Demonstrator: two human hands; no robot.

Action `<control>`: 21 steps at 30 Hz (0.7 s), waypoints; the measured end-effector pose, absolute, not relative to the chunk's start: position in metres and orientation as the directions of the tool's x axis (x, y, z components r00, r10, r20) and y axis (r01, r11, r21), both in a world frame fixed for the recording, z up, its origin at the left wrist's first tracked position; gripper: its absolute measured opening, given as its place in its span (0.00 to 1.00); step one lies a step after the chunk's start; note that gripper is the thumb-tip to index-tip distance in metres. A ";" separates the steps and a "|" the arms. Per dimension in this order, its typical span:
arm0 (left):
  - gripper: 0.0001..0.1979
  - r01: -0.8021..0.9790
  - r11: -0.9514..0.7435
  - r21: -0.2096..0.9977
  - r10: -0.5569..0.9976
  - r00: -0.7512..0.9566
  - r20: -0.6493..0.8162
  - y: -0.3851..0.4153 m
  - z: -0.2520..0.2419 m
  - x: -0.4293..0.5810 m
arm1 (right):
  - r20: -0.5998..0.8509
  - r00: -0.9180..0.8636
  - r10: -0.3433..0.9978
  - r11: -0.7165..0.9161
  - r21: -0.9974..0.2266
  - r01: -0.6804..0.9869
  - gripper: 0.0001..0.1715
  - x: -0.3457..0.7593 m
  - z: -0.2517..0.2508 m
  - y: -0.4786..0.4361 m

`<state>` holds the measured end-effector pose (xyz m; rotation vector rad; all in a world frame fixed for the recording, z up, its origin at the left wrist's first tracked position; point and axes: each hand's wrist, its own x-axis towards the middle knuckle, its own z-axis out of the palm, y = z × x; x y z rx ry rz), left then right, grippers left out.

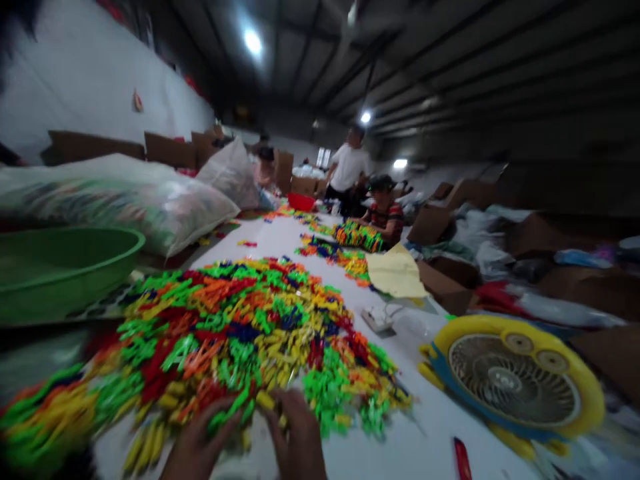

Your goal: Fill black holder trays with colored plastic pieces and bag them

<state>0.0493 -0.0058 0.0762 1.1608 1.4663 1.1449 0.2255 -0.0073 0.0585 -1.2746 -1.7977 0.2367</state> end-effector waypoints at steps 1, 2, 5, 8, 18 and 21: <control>0.24 0.099 0.146 0.984 0.980 -0.152 -0.130 -0.010 0.076 0.047 | 0.547 -0.046 0.836 0.449 -0.631 0.632 0.11 0.225 0.061 -0.010; 0.24 0.057 0.160 0.985 0.979 -0.136 -0.151 -0.013 0.077 0.045 | 0.521 -0.083 0.850 0.459 -0.653 0.603 0.11 0.224 0.065 -0.012; 0.20 -0.077 0.209 0.975 0.976 -0.050 -0.213 -0.018 0.078 0.043 | 0.496 -0.206 0.844 0.520 -0.662 0.540 0.12 0.221 0.071 -0.014; 0.18 -0.121 0.226 0.967 0.973 -0.020 -0.230 -0.022 0.074 0.045 | 0.491 -0.249 0.835 0.543 -0.658 0.522 0.11 0.218 0.069 -0.016; 0.13 0.185 0.037 0.982 0.999 -0.036 -0.031 -0.028 0.060 0.044 | 0.523 -0.364 0.771 0.604 -0.419 0.678 0.19 0.213 0.060 -0.022; 0.13 0.224 0.019 0.974 0.998 0.054 -0.032 -0.028 0.060 0.038 | 0.531 -0.435 0.727 0.657 -0.352 0.667 0.19 0.213 0.056 -0.027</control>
